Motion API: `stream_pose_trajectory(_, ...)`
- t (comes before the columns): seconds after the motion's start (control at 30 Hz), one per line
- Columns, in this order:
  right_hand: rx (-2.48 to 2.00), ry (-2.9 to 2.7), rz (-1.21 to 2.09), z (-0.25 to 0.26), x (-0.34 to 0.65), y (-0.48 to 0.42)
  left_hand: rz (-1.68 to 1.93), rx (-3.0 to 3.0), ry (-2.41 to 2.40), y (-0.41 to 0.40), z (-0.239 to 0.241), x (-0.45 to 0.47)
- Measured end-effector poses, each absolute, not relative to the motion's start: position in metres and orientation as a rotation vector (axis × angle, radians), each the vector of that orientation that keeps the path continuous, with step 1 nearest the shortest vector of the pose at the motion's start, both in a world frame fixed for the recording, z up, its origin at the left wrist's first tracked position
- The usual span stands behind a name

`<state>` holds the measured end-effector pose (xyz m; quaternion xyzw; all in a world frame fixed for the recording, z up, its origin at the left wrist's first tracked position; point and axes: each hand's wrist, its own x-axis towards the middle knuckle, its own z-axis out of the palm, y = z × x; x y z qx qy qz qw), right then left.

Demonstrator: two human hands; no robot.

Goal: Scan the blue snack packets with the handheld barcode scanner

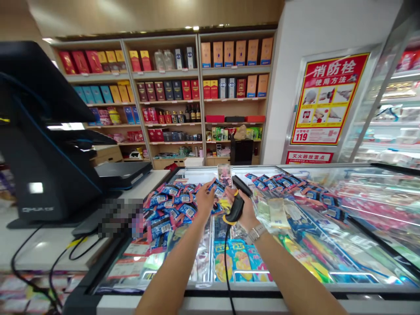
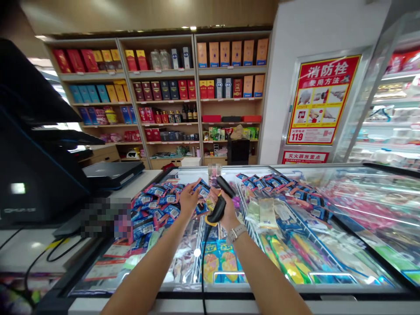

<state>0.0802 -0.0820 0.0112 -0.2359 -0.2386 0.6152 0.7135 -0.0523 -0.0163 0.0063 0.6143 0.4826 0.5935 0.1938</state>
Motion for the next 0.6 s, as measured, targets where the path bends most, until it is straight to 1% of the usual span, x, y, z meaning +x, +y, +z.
stream_pose_trajectory(0.07,-0.448,-0.528,1.471,0.019,0.047,-0.068,1.691,1.817,1.458,-0.014,0.022,-0.087)
stream_pose_trajectory(0.13,-0.416,-0.48,1.574,0.022,0.014,-0.055,1.629,1.884,1.611,-0.012,0.032,-0.12)
stream_pose_trajectory(0.27,-0.458,-0.388,1.705,0.018,-0.035,-0.037,1.293,2.191,1.813,-0.007,0.039,-0.162)
stream_pose_trajectory(0.37,-0.487,-0.397,1.717,0.013,-0.05,-0.03,1.004,2.459,1.897,-0.002,0.039,-0.167)
stream_pose_trajectory(0.47,-0.501,-0.413,1.72,0.01,-0.054,-0.027,0.718,2.536,1.958,0.002,0.041,-0.16)
stream_pose_trajectory(0.53,-0.509,-0.407,1.732,0.011,-0.053,-0.026,0.632,2.491,2.012,0.002,0.043,-0.155)
stream_pose_trajectory(0.6,-0.512,-0.407,1.735,0.012,-0.048,-0.027,0.624,2.479,2.031,0.0,0.046,-0.152)
